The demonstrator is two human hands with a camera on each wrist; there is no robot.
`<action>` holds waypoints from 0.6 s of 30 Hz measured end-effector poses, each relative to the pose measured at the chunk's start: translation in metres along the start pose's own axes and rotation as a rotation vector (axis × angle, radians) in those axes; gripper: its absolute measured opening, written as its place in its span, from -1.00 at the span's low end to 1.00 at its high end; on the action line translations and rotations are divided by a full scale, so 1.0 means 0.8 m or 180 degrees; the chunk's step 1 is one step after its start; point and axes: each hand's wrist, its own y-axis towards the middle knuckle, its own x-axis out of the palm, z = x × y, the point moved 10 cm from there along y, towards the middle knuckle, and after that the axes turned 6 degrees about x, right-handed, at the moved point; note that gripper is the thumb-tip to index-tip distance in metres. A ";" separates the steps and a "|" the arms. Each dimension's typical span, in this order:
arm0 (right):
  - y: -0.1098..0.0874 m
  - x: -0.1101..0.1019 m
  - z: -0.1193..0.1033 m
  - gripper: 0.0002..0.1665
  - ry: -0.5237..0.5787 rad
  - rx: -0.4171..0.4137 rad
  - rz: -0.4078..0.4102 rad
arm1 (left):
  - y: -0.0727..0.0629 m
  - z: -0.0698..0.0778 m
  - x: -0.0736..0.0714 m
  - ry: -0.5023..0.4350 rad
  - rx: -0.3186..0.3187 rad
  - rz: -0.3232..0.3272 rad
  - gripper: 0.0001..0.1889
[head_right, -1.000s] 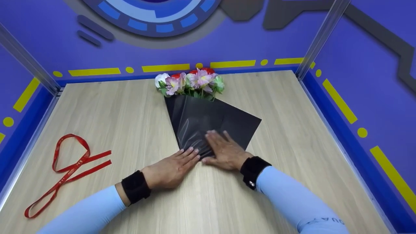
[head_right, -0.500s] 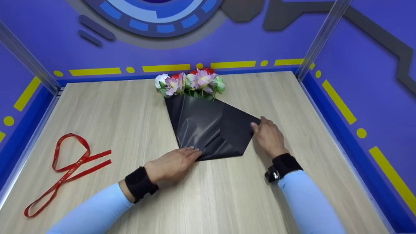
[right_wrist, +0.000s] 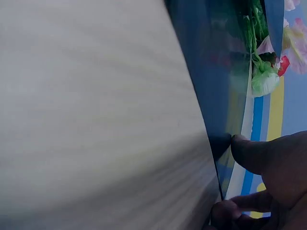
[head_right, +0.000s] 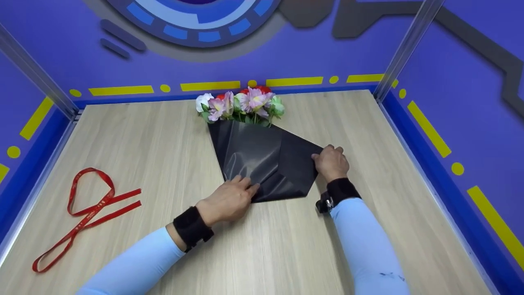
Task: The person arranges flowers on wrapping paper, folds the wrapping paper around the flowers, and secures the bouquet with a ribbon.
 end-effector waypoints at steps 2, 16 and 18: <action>-0.001 0.001 -0.003 -0.29 0.0019 -0.0024 0.0039 | -0.001 0.001 0.001 0.0031 -0.0005 0.0019 -0.53; -0.002 -0.003 -0.013 -0.55 0.0665 -0.0182 0.0098 | -0.002 0.000 -0.002 -0.0004 -0.0048 0.0165 -0.45; -0.002 -0.003 -0.015 -0.48 0.1052 -0.0076 -0.0100 | -0.003 -0.001 -0.004 -0.0003 -0.0048 0.0206 -0.46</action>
